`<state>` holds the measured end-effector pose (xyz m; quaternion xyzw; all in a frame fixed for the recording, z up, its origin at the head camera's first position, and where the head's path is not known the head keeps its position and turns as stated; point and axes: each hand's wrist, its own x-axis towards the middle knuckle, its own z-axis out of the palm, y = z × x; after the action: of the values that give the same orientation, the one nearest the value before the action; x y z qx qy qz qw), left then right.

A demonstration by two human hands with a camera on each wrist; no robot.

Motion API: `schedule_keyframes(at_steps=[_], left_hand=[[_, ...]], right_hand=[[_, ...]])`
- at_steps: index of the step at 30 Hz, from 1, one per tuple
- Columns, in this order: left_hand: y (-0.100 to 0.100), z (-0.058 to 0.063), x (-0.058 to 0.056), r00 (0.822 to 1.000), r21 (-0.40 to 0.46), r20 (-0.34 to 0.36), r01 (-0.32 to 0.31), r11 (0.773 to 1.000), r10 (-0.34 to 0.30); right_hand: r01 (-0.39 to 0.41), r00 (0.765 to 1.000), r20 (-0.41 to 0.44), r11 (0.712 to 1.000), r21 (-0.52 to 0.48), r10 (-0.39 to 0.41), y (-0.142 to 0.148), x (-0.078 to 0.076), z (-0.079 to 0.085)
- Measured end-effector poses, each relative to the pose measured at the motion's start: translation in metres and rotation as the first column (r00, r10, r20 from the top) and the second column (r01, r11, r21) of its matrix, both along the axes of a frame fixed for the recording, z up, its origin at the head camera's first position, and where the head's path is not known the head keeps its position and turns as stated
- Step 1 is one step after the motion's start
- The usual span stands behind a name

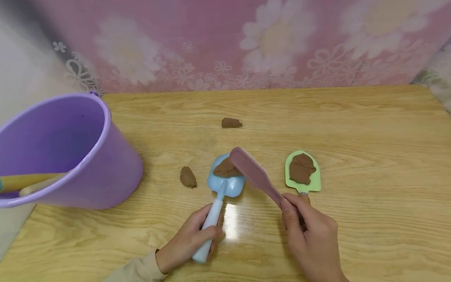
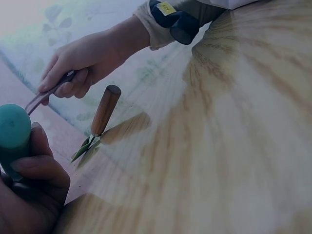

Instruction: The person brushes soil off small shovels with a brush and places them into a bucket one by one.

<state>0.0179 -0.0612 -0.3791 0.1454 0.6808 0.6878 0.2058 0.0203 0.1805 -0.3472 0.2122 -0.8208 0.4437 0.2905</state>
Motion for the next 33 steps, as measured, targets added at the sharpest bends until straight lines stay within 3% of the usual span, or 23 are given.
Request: schedule_keyframes(at_steps=[6,8,14,22,27,29,33], left_hand=[[0.0003,0.0007,-0.0002,1.0,0.011,0.026,0.007,1.0,-0.007],[0.0002,0.001,0.0,0.999,0.007,0.033,0.008,1.0,-0.008],[-0.0006,0.0022,0.0003,1.0,0.002,0.031,0.004,1.0,-0.004],[0.0001,0.002,0.0002,1.0,0.012,0.03,0.008,1.0,-0.008],[0.0006,0.0016,0.0008,1.0,0.01,0.029,0.001,1.0,-0.001],[0.0006,0.0015,0.0007,1.0,0.004,0.025,-0.005,1.0,0.005],[0.0004,0.0017,-0.0001,1.0,-0.003,0.007,-0.004,1.0,0.005]], right_hand=[[-0.058,0.998,0.02,0.995,0.087,0.056,0.0028,-0.0014,-0.0025],[-0.027,1.0,0.002,0.992,0.125,0.027,0.0028,-0.002,-0.0037],[0.048,0.999,-0.018,0.992,0.119,-0.046,0.0035,-0.0027,-0.002],[0.103,0.991,-0.094,0.992,0.073,-0.096,-0.0005,-0.0039,-0.0024],[0.164,0.983,-0.085,0.986,0.041,-0.16,0.0015,-0.0029,-0.0002],[0.139,0.988,-0.072,0.99,0.024,-0.137,0.0026,-0.0023,0.001],[-0.001,0.997,-0.08,0.998,0.055,0.005,-0.0005,-0.0004,0.0024]])
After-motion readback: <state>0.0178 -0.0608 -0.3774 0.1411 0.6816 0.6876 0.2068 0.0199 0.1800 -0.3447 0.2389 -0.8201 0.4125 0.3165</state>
